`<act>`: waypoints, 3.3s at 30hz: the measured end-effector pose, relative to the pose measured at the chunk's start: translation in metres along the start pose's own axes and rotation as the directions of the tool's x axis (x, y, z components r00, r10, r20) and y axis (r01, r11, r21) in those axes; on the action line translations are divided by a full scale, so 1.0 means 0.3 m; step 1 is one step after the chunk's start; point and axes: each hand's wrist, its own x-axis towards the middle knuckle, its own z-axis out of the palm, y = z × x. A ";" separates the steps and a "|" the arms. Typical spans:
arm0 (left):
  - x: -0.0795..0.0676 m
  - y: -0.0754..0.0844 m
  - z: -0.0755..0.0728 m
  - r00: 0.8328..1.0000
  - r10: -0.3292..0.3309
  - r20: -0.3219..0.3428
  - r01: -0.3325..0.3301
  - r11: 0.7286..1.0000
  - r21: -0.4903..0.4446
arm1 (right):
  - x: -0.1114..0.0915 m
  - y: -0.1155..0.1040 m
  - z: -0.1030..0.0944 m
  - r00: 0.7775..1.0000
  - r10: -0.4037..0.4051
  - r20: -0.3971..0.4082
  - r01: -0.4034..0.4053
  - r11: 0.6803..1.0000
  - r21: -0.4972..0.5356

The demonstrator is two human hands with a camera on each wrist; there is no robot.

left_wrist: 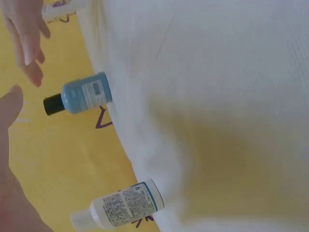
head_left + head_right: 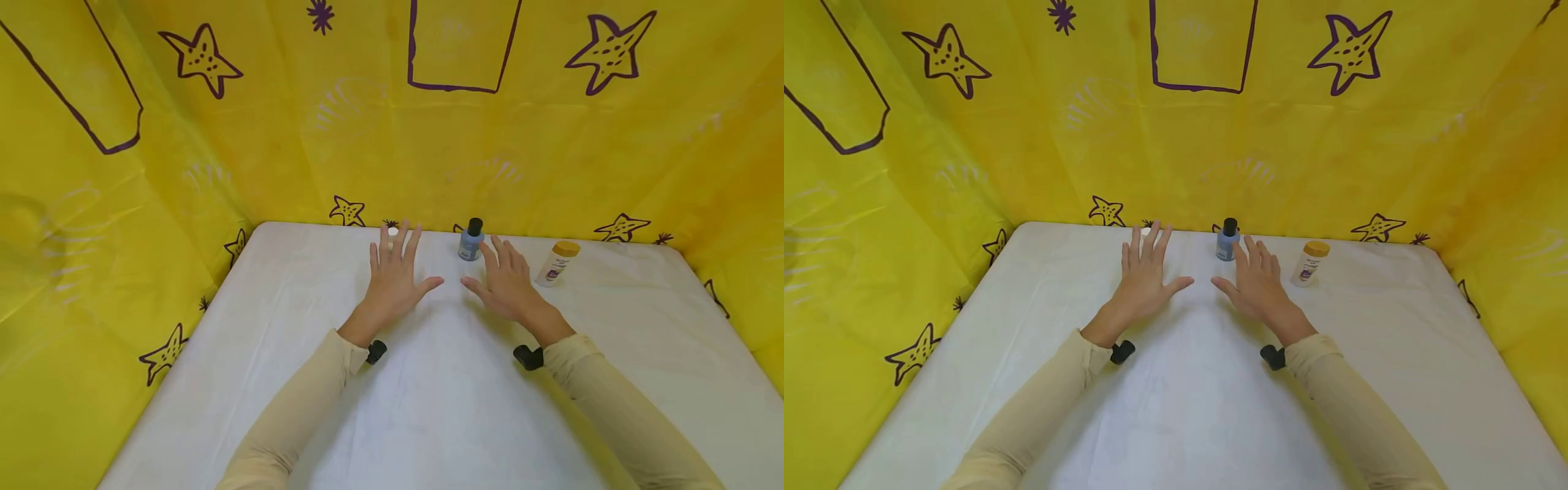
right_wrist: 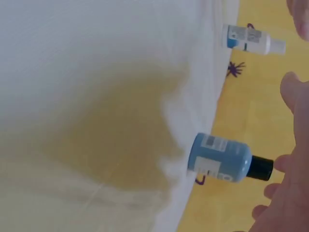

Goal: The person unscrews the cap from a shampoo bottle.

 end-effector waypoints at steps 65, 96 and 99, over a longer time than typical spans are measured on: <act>0.166 -0.212 0.056 0.926 -0.379 0.004 0.302 0.732 -0.611 | 0.382 -0.376 0.076 0.979 -0.193 -0.064 0.202 0.881 0.427; 0.105 -0.137 0.031 0.981 -0.160 -0.112 0.075 0.837 -0.542 | 0.260 -0.339 0.017 0.971 -0.087 -0.221 0.183 0.868 0.461; 0.092 -0.120 0.034 0.984 -0.128 -0.120 0.038 0.827 -0.561 | 0.223 -0.333 -0.007 0.972 -0.088 -0.218 0.180 0.873 0.452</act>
